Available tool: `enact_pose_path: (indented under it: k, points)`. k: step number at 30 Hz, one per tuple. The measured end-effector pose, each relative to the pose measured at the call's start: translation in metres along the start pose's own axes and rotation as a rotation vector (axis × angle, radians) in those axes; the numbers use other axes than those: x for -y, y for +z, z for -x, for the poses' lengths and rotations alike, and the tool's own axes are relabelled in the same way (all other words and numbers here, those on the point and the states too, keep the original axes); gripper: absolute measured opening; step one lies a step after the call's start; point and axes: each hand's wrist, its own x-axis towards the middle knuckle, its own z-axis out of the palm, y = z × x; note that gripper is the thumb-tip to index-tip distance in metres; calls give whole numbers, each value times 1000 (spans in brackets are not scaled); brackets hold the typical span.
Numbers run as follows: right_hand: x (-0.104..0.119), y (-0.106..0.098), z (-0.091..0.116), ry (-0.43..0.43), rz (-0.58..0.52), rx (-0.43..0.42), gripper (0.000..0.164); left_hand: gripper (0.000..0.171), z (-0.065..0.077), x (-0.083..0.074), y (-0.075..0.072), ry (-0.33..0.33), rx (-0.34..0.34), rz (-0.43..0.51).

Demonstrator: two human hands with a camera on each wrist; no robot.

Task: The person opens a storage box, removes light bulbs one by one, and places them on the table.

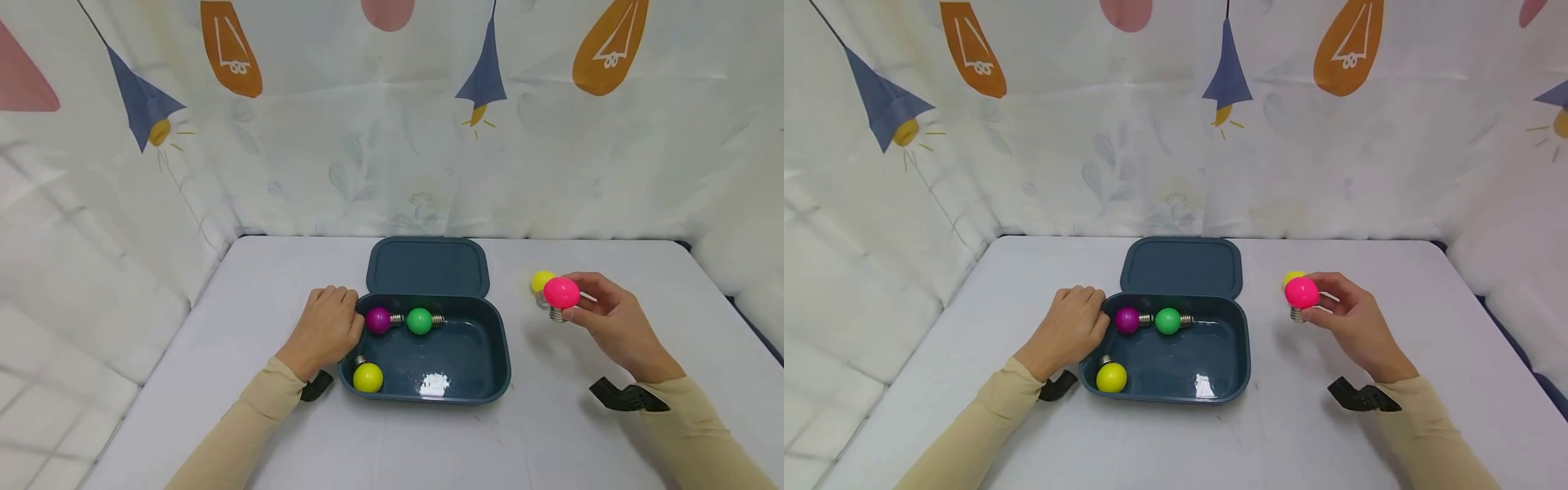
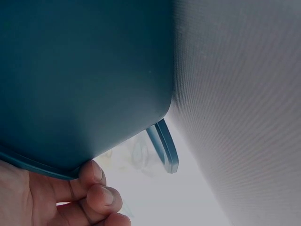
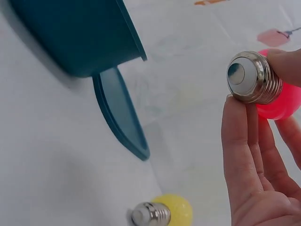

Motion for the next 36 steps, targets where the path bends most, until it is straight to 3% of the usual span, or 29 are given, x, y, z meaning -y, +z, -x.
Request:
enact_pose_path:
  k: [7, 11, 19, 24, 32, 36]
  points:
    - [-5, -11, -2, -1, -51, -70, 47, 18, 0, 0, -1, -4, 5, 2]
    - [-9, -19, -3, -8, -86, -63, 46, 17, 0, 0, 0, -3, 3, 4]
    - [-17, -26, -6, 23, -71, -105, 45, 17, -1, 1, 1, 0, -5, 4]
    - [-22, -29, -9, 106, 43, -154, 47, 16, 0, 1, 0, -4, 4, 3]
    - [-30, -37, -13, 254, 415, -205, 53, 16, -2, 1, 0, -10, 15, 19]
    - [-32, -39, -16, 278, 465, -229, 57, 16, -2, 1, 1, -6, 10, 19]
